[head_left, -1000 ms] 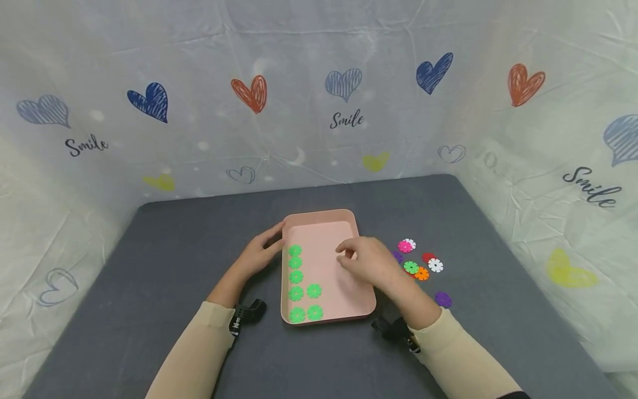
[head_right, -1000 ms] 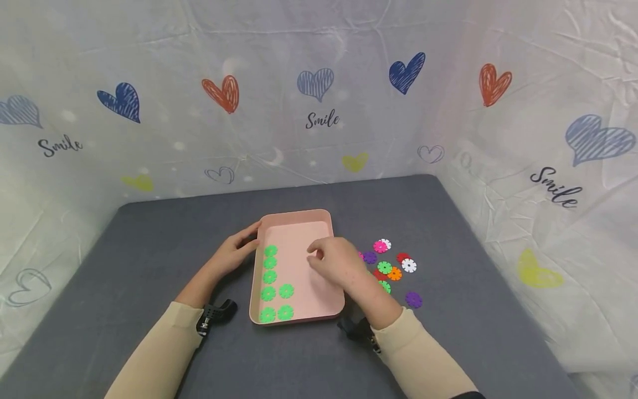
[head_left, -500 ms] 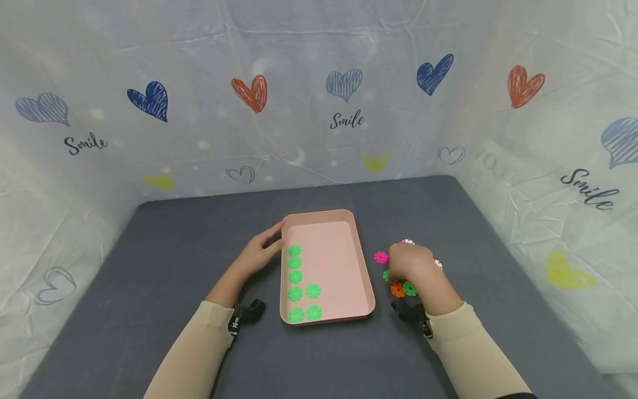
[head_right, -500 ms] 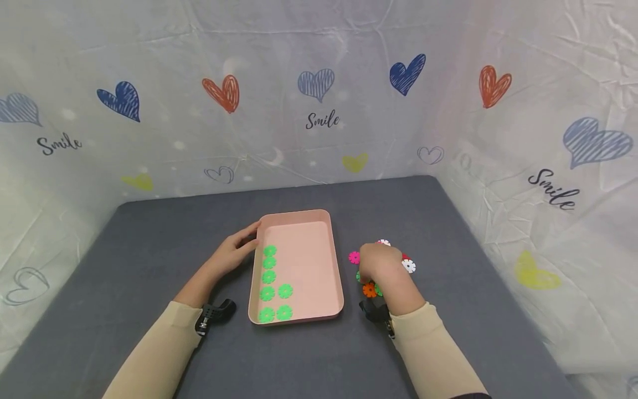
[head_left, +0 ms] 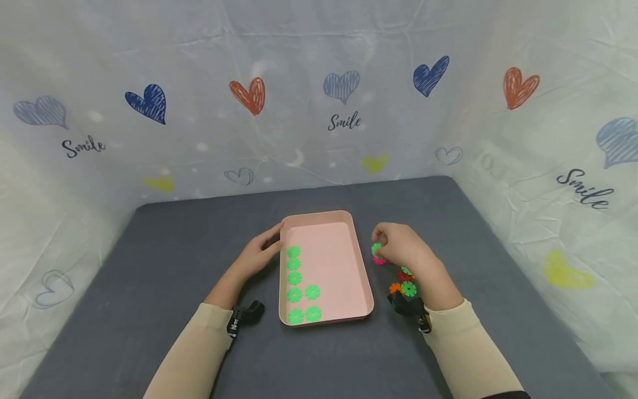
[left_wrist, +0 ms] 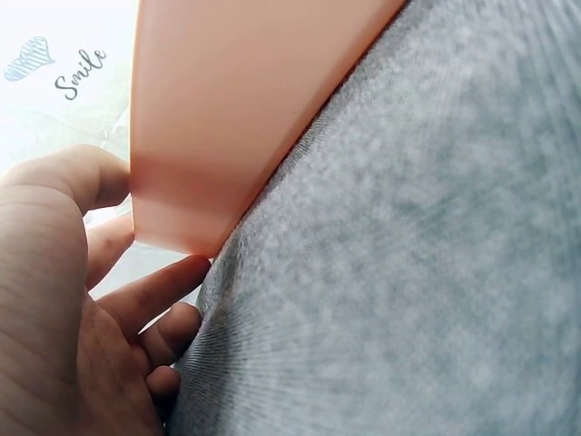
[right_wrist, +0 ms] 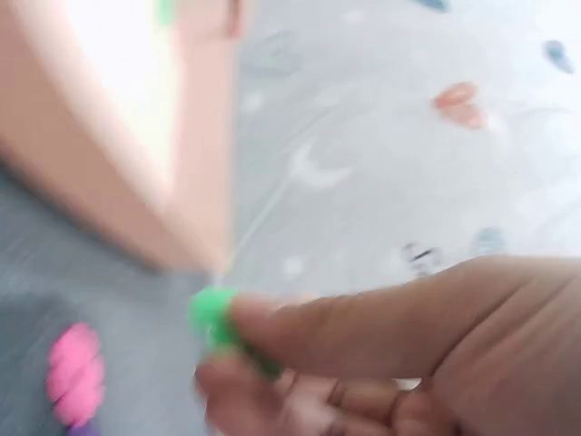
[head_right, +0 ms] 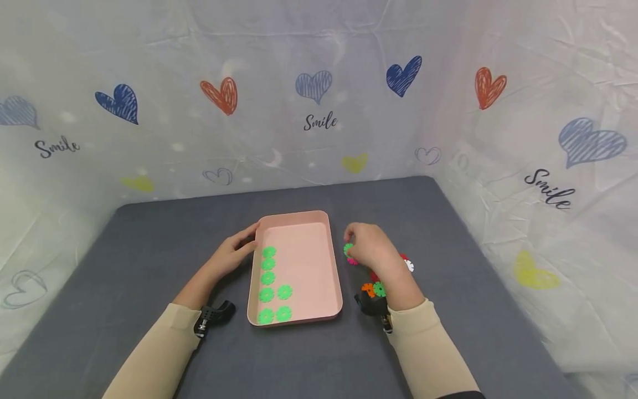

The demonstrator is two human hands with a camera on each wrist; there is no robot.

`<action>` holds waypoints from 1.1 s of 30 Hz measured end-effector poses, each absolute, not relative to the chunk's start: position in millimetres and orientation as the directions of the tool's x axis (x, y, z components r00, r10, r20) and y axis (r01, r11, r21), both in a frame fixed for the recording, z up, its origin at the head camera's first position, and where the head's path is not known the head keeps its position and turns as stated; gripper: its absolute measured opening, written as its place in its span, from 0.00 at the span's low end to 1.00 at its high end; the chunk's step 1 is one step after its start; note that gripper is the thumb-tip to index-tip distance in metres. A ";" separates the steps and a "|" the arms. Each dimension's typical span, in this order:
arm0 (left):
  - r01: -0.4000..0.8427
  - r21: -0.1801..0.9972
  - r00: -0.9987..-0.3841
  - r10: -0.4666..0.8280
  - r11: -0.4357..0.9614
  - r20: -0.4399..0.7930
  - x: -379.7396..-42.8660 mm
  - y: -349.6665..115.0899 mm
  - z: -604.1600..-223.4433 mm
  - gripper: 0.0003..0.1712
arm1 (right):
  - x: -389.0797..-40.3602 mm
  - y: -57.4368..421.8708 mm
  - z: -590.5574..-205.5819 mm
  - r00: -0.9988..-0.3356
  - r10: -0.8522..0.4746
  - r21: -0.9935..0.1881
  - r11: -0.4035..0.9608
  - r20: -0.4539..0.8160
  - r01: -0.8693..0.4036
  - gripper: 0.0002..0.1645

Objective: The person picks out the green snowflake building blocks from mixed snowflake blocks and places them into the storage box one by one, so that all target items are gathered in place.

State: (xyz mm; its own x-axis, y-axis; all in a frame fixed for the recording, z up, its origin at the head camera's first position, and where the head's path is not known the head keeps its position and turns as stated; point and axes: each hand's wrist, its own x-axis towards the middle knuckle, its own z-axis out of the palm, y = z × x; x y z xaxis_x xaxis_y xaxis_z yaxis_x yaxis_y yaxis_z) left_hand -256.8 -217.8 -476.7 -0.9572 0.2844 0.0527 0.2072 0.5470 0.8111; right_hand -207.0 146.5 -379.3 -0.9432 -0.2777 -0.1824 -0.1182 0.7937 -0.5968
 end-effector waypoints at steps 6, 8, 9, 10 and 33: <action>0.222 0.813 -0.954 0.290 0.539 0.069 -255.3 -220.5 -479.5 0.37 | -196.9 103.5 -356.9 -0.939 -0.331 -0.800 0.587 -0.097 -0.124 0.23; 0.227 0.814 -0.954 0.292 0.534 0.074 -255.5 -220.5 -480.7 0.37 | -194.0 86.6 -359.8 -0.926 -0.369 -0.826 0.544 -0.076 -0.150 0.24; 0.226 0.817 -0.954 0.291 0.531 0.074 -255.7 -220.3 -481.1 0.37 | -193.1 78.2 -363.3 -0.919 -0.388 -0.830 0.534 -0.068 -0.164 0.24; 0.228 0.815 -0.954 0.291 0.533 0.076 -255.7 -220.4 -481.6 0.37 | -192.6 70.3 -367.9 -0.912 -0.406 -0.830 0.528 -0.063 -0.178 0.24; 0.208 0.826 -0.954 0.293 0.523 0.054 -257.5 -220.7 -478.5 0.37 | -196.4 28.0 -438.9 -0.879 -0.476 -0.554 0.738 -0.022 -0.386 0.18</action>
